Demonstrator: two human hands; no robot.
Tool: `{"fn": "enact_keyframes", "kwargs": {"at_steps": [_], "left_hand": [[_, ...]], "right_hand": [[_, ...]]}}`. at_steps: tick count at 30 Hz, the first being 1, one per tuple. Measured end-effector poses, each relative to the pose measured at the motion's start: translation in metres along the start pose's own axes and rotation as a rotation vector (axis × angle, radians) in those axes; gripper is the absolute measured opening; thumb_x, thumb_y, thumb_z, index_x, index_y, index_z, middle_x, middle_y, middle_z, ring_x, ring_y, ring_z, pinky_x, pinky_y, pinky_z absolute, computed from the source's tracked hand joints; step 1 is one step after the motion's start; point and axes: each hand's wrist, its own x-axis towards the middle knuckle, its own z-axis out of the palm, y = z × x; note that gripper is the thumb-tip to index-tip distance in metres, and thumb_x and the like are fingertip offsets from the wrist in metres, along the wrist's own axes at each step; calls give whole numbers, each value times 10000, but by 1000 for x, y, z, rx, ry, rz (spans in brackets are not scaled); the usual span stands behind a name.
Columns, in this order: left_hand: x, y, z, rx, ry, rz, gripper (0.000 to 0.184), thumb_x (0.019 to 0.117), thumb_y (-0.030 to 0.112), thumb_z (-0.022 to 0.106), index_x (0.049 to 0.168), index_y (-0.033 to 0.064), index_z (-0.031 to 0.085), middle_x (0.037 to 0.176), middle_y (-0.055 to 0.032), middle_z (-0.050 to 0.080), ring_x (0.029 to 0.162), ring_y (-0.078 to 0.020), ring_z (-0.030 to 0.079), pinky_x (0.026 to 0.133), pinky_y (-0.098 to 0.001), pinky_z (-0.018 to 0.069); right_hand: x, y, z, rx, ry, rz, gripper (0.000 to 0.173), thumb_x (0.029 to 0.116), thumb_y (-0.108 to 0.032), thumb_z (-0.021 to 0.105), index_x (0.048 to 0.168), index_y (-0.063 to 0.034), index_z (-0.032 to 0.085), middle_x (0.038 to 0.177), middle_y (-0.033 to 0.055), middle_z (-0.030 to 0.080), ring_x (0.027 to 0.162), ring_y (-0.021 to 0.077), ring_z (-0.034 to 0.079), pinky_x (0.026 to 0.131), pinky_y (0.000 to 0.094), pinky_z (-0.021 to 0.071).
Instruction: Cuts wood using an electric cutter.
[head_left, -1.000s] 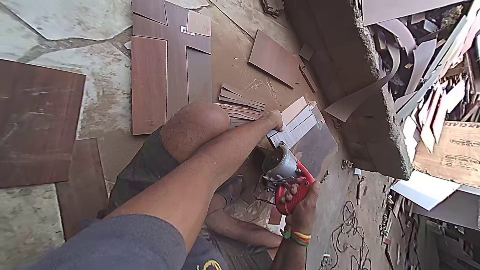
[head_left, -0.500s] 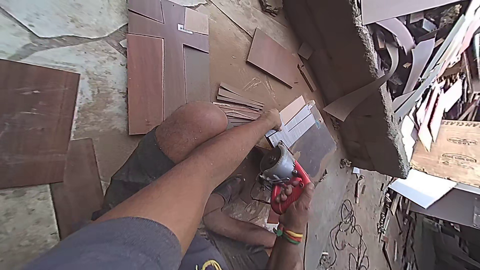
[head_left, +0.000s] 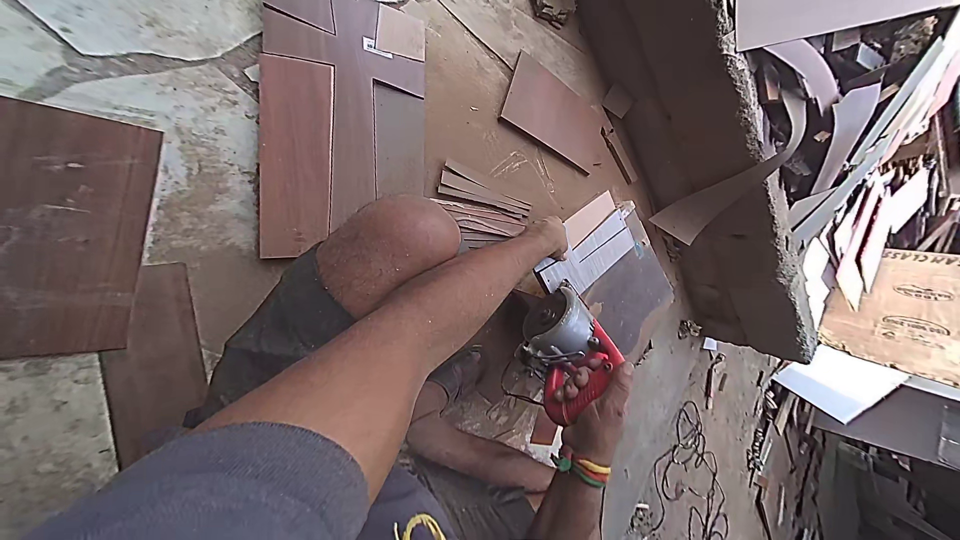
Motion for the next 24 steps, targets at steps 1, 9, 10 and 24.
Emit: {"fn": "enact_keyframes", "kwargs": {"at_steps": [1, 9, 10, 24], "left_hand": [[-1, 1, -1, 4, -4, 2, 530, 893, 290, 793, 1248, -56, 606, 1238, -262, 646, 1168, -395, 651, 949, -599, 538], [0, 1, 0, 7, -10, -6, 544, 876, 268, 804, 1260, -57, 597, 1270, -264, 630, 1183, -397, 642, 950, -592, 538], [1, 1, 0, 10, -7, -1, 551, 876, 267, 806, 1265, -60, 594, 1281, -265, 624, 1192, -396, 638, 955, -590, 537], [-2, 4, -1, 24, -19, -5, 544, 894, 263, 789, 1276, -72, 596, 1297, -275, 618, 1215, -405, 627, 971, -602, 528]], "right_hand": [[0, 0, 1, -1, 3, 0, 683, 1090, -586, 149, 931, -69, 566, 529, 2, 531, 383, 128, 546, 361, 325, 523], [0, 3, 3, 10, 17, -10, 682, 1087, -593, 159, 938, -67, 566, 525, 5, 527, 380, 135, 548, 358, 327, 525], [0, 3, 3, 8, 15, -13, 685, 1087, -591, 154, 938, -63, 563, 524, 8, 528, 380, 136, 551, 359, 328, 527], [-1, 3, 8, 11, 28, -22, 667, 1100, -560, 144, 925, -76, 567, 525, 2, 547, 378, 131, 557, 352, 315, 521]]}}
